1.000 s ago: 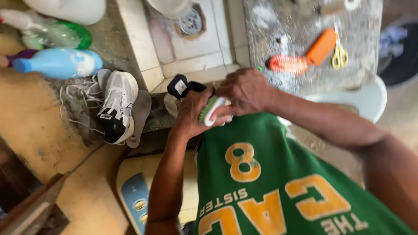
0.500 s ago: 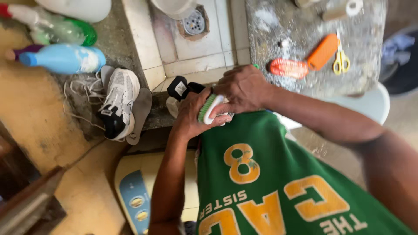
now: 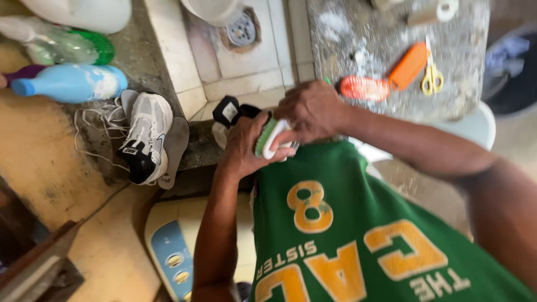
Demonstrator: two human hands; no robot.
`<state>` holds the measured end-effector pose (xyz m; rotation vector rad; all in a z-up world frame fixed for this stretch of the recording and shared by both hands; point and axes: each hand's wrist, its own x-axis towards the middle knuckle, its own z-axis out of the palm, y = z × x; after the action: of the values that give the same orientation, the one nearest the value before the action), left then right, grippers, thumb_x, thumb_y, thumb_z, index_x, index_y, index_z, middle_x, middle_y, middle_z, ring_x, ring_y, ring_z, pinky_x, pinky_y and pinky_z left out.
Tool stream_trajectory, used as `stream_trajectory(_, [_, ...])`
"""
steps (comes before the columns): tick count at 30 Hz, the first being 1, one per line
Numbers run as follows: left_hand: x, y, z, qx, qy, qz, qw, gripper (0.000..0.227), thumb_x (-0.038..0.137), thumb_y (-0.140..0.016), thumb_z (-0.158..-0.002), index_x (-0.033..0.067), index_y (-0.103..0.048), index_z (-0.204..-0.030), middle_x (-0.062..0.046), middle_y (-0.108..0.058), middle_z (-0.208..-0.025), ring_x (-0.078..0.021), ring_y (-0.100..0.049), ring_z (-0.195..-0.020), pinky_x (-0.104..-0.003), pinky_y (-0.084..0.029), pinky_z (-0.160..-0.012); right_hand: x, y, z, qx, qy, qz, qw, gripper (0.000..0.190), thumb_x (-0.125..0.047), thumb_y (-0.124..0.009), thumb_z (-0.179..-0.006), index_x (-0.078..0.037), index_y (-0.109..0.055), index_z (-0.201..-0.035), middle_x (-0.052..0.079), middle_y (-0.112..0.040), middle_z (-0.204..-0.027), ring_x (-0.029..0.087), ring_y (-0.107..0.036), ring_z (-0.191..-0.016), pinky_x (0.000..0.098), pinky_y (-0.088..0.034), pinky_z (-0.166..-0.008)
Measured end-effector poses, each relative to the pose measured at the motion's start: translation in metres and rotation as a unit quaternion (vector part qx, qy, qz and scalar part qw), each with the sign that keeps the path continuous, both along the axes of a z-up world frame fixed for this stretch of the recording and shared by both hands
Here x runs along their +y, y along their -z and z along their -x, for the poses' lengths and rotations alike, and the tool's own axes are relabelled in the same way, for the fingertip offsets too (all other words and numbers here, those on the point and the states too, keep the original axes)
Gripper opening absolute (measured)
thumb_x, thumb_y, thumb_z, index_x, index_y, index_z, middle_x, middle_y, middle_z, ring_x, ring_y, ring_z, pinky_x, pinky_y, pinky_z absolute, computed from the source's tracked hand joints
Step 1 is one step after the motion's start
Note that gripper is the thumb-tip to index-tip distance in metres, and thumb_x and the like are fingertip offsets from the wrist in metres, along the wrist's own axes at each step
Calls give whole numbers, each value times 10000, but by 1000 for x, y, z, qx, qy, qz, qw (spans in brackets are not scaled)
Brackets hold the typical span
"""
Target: The person scrubs a white and black sneaker with a green toothbrush and a white cleaning paste. They repeatedly apply the paste to the brush and scrub various parts of the shoe, including the mesh upper, the heel, and the sole, while holding the shoe in their left hand.
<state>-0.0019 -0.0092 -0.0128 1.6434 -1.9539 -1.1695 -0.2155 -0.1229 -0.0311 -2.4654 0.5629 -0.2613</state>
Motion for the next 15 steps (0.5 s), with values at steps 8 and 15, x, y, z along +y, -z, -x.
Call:
stream_trajectory(8, [-10,5,1,-23,-14,-27,999,915,569,-957,-603,9,-618,-1244,-208,-709,-969,-400,-669,-897,-506,-528,-791,-3,19,10,-22,-2,12,1000,699,-802,-563,-902,-141,-785,-950,49,-703,-768,271,-693,-719,387,-547,-636])
stream_trajectory(15, [6,13,-16,43,-75,47,995,864,526,-979,-609,-20,-628,-1179,-222,-669,-1065,-384,-645,-1008,-475,-534,-893,-74,41,14,241,109,-25,964,559,-668,-497,-998,-165,-699,-1137,96,-696,-708,277,-676,-564,404,-490,-490])
